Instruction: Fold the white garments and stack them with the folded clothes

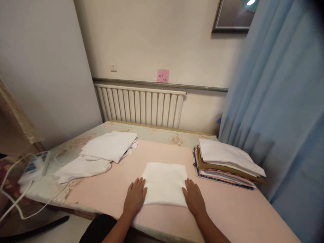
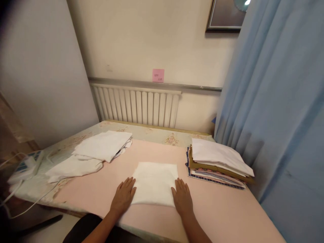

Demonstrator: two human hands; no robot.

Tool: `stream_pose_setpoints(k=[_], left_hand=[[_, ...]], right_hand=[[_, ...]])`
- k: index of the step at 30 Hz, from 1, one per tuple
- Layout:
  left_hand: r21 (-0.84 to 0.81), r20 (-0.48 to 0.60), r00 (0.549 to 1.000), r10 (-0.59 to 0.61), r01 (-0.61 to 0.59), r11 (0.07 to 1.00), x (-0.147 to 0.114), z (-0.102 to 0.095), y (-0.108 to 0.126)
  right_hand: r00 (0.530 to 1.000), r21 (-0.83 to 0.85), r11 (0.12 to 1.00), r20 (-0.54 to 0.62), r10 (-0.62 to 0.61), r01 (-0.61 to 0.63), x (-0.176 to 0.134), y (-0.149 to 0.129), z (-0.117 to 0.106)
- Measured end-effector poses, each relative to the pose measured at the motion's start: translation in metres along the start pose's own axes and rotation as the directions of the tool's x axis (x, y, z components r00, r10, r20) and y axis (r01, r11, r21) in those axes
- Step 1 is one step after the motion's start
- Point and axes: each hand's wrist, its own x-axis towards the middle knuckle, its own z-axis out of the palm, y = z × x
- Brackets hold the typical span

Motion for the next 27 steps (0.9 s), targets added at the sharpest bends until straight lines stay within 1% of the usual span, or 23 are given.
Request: stream_pose_setpoints(k=[10, 17, 22, 27], left_hand=[[0.004, 0.021, 1.0, -0.004, 0.004, 1.0, 0.001, -0.004, 0.0022], [-0.003, 0.033, 0.999, -0.012, 0.012, 1.0, 0.0013, -0.005, 0.0026], [-0.013, 0.014, 1.0, -0.006, 0.006, 1.0, 0.0009, -0.0027, 0.0013], [-0.012, -0.009, 1.0, 0.003, -0.003, 1.0, -0.0001, -0.0005, 0.0002]], right_hand=[[0.999, 0.014, 1.0, -0.036, -0.003, 0.004, -0.0007, -0.0002, -0.0003], [1.0, -0.01, 1.0, 0.0, 0.003, -0.003, -0.0001, 0.0001, -0.0002], [1.0, -0.007, 1.0, 0.016, -0.001, 0.001, 0.0007, 0.0003, -0.0014], [1.0, 0.001, 1.0, 0.0, -0.009, 0.009, 0.0004, 0.0008, -0.0016]])
